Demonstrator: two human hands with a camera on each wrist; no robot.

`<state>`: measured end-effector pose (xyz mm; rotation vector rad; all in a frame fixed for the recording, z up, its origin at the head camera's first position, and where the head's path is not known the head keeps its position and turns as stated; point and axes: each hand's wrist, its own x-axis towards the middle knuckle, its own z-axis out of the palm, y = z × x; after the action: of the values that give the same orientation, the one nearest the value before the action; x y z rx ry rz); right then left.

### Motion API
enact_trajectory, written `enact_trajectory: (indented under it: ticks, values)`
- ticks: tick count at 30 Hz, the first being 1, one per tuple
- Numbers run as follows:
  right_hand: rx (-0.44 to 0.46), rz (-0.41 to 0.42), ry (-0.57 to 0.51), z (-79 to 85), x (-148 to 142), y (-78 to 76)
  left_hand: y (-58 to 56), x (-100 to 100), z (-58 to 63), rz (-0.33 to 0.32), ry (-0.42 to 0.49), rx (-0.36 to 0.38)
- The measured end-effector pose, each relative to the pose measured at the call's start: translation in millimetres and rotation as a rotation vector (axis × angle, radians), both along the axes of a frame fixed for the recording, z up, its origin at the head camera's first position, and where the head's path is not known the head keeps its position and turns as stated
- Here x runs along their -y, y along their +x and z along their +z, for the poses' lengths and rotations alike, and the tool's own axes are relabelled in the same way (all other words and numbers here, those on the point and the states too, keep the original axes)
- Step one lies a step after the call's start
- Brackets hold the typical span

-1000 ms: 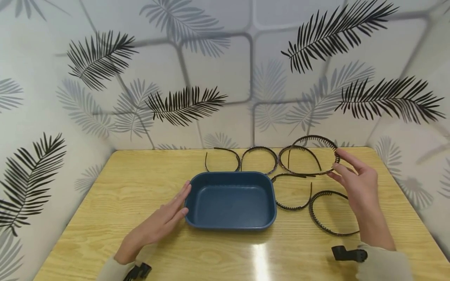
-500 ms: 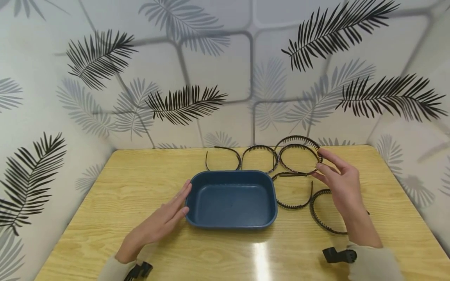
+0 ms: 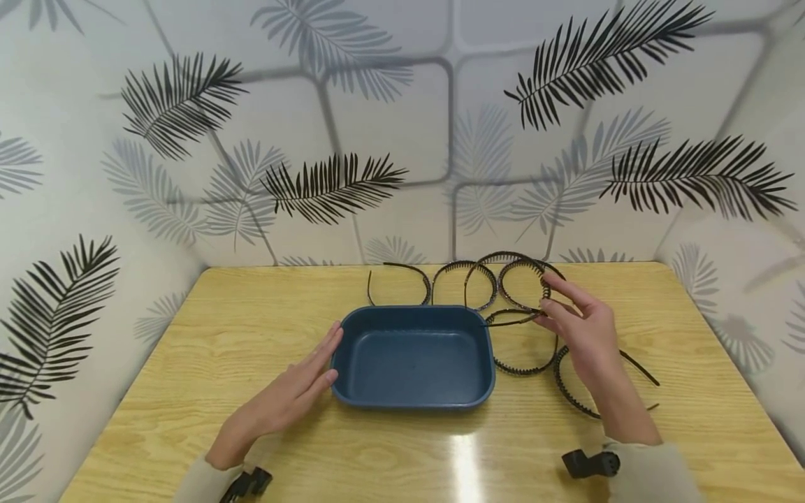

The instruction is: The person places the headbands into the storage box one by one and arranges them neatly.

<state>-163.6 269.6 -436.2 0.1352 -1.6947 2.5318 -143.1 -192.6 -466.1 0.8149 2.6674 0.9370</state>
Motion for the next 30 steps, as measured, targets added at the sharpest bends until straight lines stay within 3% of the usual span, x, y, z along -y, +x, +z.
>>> enact_trajectory:
  ticks: [11,30]
  values:
    - [0.001,0.032,0.056,-3.0,16.7,1.1,-1.1,0.6,-0.5,-0.003,0.007,0.006]
    - [0.084,0.093,0.187,-10.1,48.4,4.6,-1.2,1.3,-2.1,-0.012,0.016,0.002]
